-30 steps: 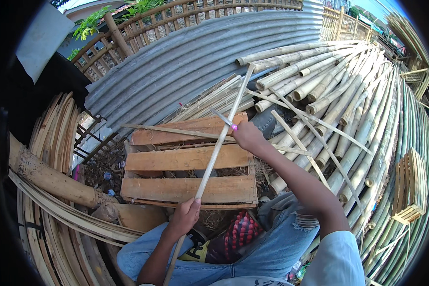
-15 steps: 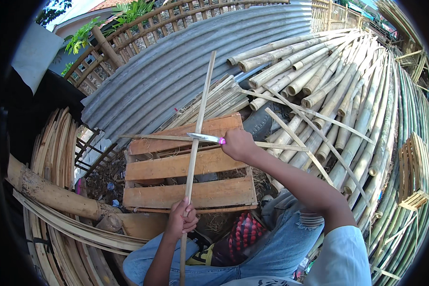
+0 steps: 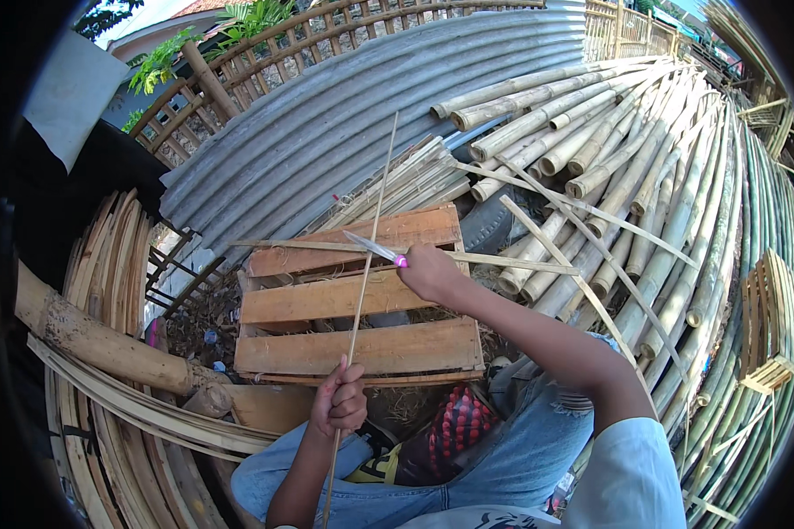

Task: The person cuts, scrapes, and trims bamboo strips using a knife over a wooden crate, then splits and bends the bamboo strips by hand.

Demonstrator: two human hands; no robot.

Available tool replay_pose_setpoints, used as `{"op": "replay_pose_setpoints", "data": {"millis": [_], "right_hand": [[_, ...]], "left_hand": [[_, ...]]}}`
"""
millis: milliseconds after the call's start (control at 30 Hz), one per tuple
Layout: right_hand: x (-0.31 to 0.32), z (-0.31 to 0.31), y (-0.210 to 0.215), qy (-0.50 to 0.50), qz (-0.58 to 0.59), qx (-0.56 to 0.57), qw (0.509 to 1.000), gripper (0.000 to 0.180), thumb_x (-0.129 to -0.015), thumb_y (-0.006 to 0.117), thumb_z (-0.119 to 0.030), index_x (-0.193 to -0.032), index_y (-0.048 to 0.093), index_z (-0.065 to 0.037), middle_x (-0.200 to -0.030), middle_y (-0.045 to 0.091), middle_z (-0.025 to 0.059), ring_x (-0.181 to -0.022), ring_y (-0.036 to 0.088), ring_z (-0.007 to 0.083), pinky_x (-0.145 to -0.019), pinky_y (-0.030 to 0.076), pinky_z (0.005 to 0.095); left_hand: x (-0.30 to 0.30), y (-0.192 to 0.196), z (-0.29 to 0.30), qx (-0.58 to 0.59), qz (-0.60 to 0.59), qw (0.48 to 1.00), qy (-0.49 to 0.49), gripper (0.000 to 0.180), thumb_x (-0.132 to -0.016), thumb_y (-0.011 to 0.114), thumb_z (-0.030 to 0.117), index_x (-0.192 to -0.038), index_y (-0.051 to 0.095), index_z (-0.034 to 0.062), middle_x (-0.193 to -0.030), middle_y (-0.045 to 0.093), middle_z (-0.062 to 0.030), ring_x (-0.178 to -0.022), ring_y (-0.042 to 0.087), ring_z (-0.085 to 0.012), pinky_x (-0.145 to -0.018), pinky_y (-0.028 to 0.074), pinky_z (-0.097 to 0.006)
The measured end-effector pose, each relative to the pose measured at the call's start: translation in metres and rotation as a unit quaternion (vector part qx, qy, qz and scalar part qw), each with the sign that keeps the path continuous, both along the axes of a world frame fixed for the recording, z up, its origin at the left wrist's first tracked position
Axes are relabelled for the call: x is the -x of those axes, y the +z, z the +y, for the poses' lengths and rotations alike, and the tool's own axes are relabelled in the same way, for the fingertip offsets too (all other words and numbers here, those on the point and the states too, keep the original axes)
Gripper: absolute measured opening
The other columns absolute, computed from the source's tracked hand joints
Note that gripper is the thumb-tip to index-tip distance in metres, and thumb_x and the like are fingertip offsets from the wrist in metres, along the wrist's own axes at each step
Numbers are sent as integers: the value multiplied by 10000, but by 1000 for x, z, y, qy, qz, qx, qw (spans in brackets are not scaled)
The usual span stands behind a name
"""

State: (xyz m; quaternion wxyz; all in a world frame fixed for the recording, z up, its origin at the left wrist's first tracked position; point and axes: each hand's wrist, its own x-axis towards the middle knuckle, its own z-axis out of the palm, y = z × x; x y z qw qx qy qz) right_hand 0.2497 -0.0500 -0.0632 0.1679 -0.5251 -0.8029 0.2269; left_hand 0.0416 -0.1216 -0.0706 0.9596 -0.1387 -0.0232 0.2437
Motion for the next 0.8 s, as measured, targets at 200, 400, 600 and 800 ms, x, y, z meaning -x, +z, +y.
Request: {"op": "replay_pose_setpoints", "data": {"millis": [200,400,600,800], "right_hand": [[3,-7,1,54,16,-21,998,335,-790,527,-234,-665,601,69,-648,568,289,-659,597,429,-620,489,485],[-11,3,7,-10,26,8,1000,337,-784,532,-224,-671,606,84,-635,566,298,-674,607,426,-643,500,474],[-3,1,13,13,35,26,999,311,-763,542,-219,-671,614,70,-645,580,283,-665,612,422,-625,497,472],[4,-10,4,20,24,42,999,311,-769,534,-221,-673,618,64,-655,591,274,-672,616,415,-631,494,470]], "left_hand": [[-3,-8,2,-59,63,996,-33,393,-995,276,397,-693,286,145,-433,131,53,-306,108,-32,-272,108,-187],[-5,0,11,-119,139,979,-91,409,-986,265,446,-694,294,162,-455,108,62,-340,67,-42,-307,71,-205],[3,8,14,-204,243,944,-89,425,-959,307,512,-685,318,188,-473,127,74,-354,77,-35,-327,71,-207],[4,2,13,-237,338,905,-102,430,-946,332,531,-680,327,193,-476,130,78,-358,89,-36,-332,78,-209]]}}
